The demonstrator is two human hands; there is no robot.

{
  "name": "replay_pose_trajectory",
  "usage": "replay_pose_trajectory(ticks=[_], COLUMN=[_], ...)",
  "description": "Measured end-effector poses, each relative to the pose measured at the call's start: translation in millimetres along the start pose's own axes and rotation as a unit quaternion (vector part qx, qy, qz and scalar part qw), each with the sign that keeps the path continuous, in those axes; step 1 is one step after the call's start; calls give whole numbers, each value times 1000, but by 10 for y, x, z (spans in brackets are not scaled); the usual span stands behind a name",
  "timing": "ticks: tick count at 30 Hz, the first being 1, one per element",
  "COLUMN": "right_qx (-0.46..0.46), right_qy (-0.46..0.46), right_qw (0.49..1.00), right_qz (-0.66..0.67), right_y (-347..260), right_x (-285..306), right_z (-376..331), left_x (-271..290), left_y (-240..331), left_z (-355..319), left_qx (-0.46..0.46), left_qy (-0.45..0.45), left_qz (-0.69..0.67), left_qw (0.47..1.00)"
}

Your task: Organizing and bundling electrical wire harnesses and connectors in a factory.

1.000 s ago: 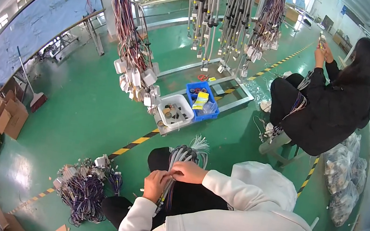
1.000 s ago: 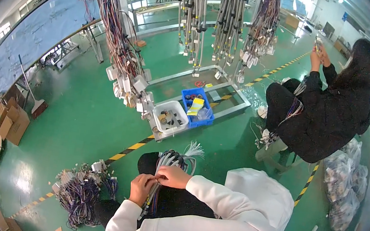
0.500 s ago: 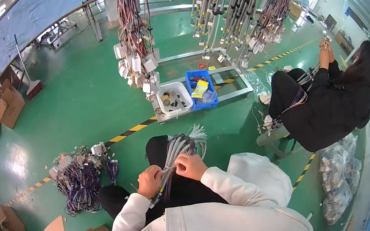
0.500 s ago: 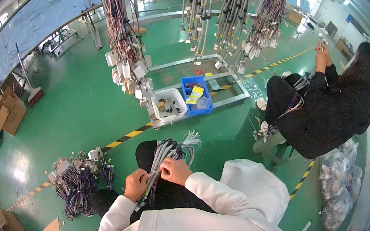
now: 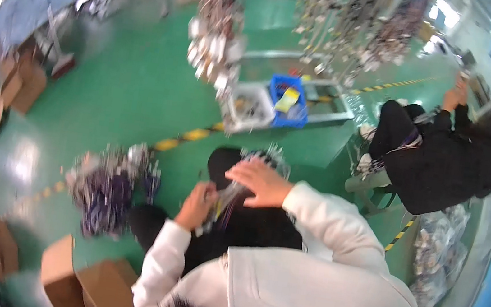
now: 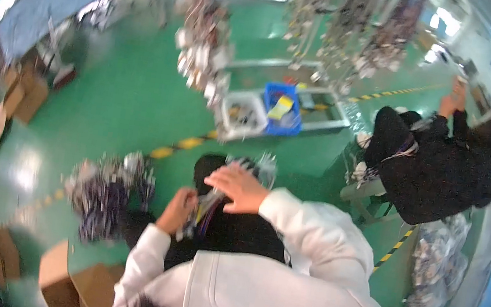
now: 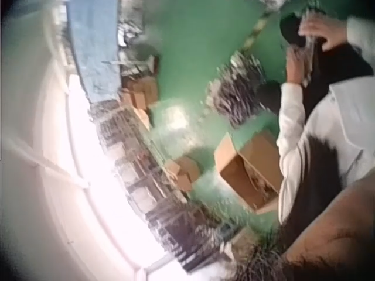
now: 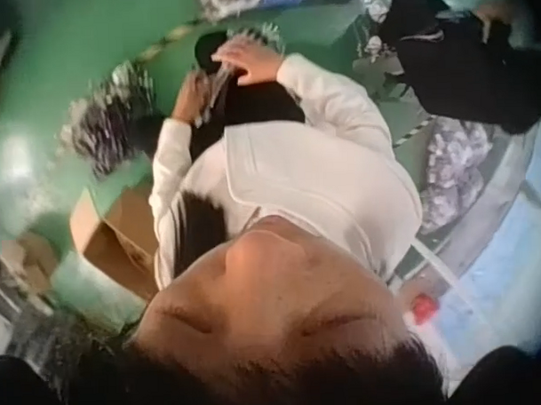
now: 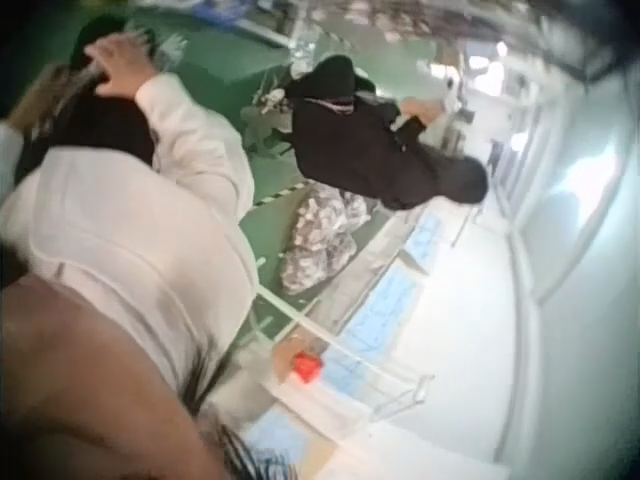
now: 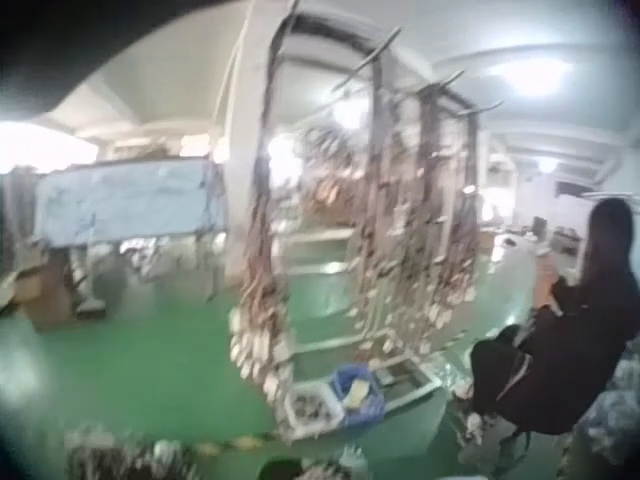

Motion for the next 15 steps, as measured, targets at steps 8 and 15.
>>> replay_pose_trajectory(ticks=[8,15], right_qx=[80,-121], right_qy=[-194,-149], right_qw=[976,976], right_qz=[62,101], right_y=[473,1050], right_x=[-577,-376], right_z=[425,1284], left_x=[769,1305], left_y=[-240,-813], left_z=[-502,-1192], left_qx=[149,193], left_qy=[51,271], left_qz=[-131,-327], left_qw=[979,885])
Point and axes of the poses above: each hand's wrist, its own z-axis towards the middle knuckle, its own x-axis out of the back of the hand, y = z × x, the point moved 7 cm from there along z, towards the middle knuckle, and after that the axes turned 13 degrees about x, right-handed, at the moved point
